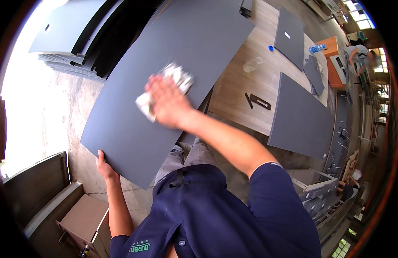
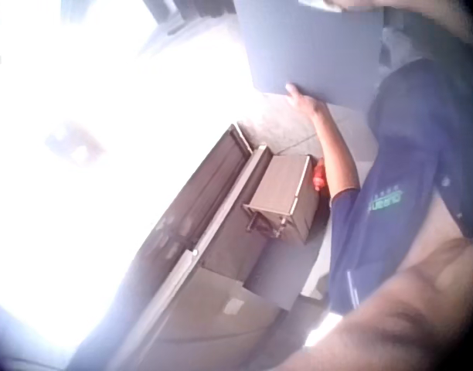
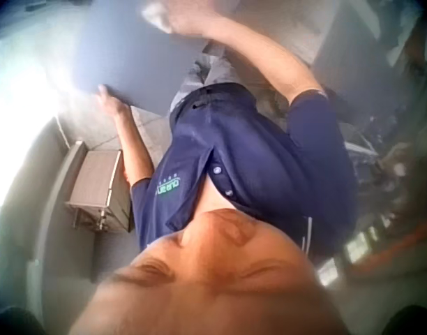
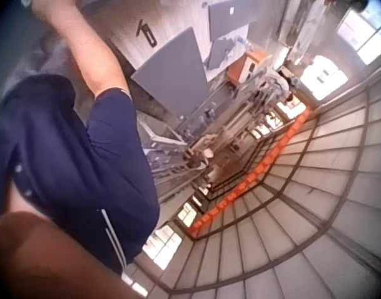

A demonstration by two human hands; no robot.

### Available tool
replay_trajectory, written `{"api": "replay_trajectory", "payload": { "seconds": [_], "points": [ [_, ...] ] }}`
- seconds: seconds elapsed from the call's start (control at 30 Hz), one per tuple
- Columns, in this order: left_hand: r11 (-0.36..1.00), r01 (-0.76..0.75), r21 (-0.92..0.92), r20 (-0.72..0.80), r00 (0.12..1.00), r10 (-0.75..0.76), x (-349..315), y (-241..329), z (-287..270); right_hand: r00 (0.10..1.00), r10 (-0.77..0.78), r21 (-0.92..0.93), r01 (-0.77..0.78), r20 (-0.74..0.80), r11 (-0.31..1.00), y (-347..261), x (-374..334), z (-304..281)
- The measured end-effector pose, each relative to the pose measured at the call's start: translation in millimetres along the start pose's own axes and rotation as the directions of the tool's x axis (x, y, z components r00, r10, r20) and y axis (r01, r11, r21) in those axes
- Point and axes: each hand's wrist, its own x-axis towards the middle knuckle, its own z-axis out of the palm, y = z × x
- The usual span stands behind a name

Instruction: The person cleans flat wooden panels by scraping a label off with a small tool, applying liquid from a bottle to a cloth, and wiping the surface and edges of each panel by hand before stacking them.

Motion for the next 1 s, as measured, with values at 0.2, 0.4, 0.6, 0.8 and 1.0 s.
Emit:
{"api": "replay_trajectory", "payload": {
  "seconds": [0.2, 0.4, 0.6, 0.8, 1.0],
  "points": [
    [0.999, 0.006, 0.043, 0.002, 1.000, -0.006, -6.9, 2.6, -10.7, 0.985, -0.172, 0.199, 0.163, 0.031, 0.966, -0.2, -20.7, -9.6],
    [0.987, 0.000, 0.163, -0.121, 0.992, 0.020, 2.4, -0.1, -3.3, 0.773, 0.632, -0.015, -0.634, -0.064, 0.774, 308.0, 20.2, -22.1],
    [0.838, -0.038, 0.544, -0.264, 0.940, 0.215, 2.9, 8.6, 4.6, 0.907, -0.396, 0.194, 0.367, 0.141, 0.910, 22.2, 41.6, -10.9],
    [0.616, 0.035, 0.787, -0.292, 0.901, 0.320, 1.6, 5.5, -3.2, 0.866, -0.471, 0.248, 0.425, 0.168, 0.871, 56.2, 103.9, -11.0],
    [0.576, 0.024, 0.817, -0.296, 0.875, 0.383, 6.8, -2.7, -3.1, 0.877, 0.467, -0.023, -0.473, -0.116, 0.881, 388.7, 126.4, -32.8]
  ]
}}
